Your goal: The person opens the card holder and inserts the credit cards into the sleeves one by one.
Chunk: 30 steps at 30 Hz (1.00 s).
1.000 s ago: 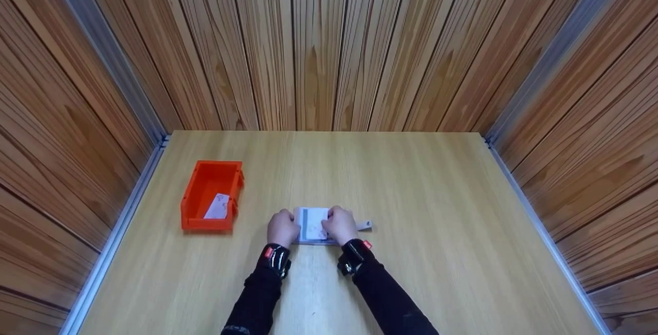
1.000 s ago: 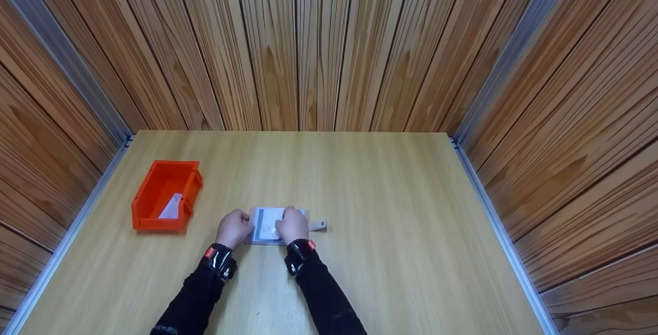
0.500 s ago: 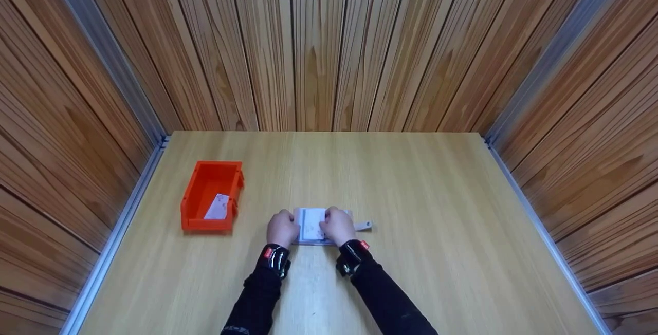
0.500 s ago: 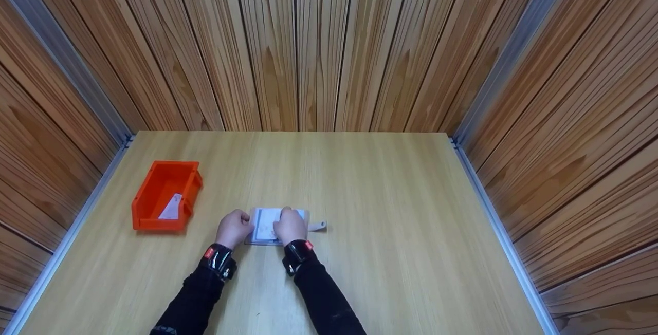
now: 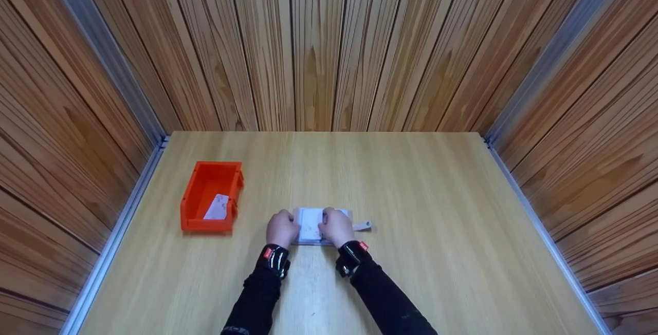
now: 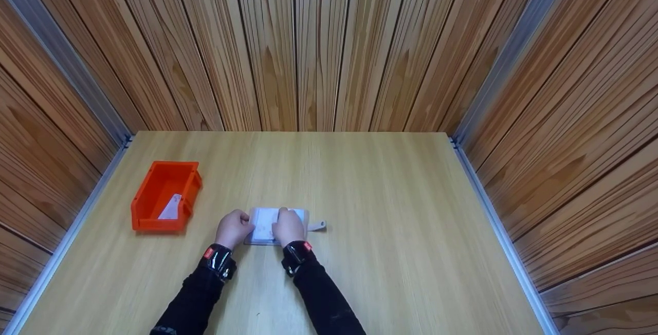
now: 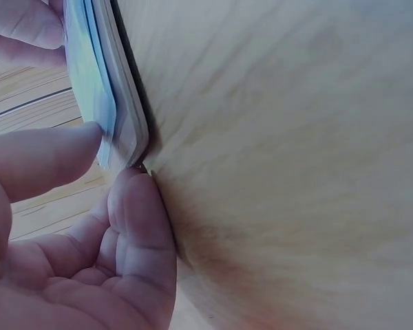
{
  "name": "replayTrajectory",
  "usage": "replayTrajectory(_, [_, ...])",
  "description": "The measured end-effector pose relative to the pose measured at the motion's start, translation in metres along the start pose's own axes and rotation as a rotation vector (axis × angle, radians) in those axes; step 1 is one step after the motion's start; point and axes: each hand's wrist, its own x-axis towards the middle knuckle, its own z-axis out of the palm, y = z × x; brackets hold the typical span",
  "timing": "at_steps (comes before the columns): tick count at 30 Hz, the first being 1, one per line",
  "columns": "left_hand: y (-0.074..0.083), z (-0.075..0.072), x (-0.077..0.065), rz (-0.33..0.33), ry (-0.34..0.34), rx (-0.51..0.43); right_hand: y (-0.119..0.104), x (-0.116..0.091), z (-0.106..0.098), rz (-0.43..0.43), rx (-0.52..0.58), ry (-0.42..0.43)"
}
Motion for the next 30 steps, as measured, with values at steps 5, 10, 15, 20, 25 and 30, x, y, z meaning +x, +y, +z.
replayTrajectory(5, [-0.0017,0.0011,0.0010,0.014,0.008,0.005,-0.0006,-0.0010,0.0006,-0.016,0.005,0.001])
replayTrajectory(10, [-0.0005,-0.0006,0.0004,0.025,0.005,0.012,-0.0003,-0.0023,0.0014,-0.070,-0.029,0.041])
replayTrajectory(15, [-0.0017,-0.0005,-0.0001,0.023,-0.005,0.010,-0.0015,-0.0022,0.0017,-0.055,-0.035,0.029])
replayTrajectory(20, [-0.0012,-0.0008,0.0004,0.018,-0.018,0.009,-0.0031,-0.0024,0.0003,-0.034,-0.034,0.003])
replayTrajectory(25, [0.0003,-0.0018,0.0001,0.008,-0.026,0.008,-0.0040,-0.0028,-0.0006,-0.028,-0.036,-0.008])
replayTrajectory(30, [0.0001,-0.0010,0.0016,-0.010,-0.037,0.010,-0.0032,-0.0017,-0.0001,-0.026,-0.031,-0.011])
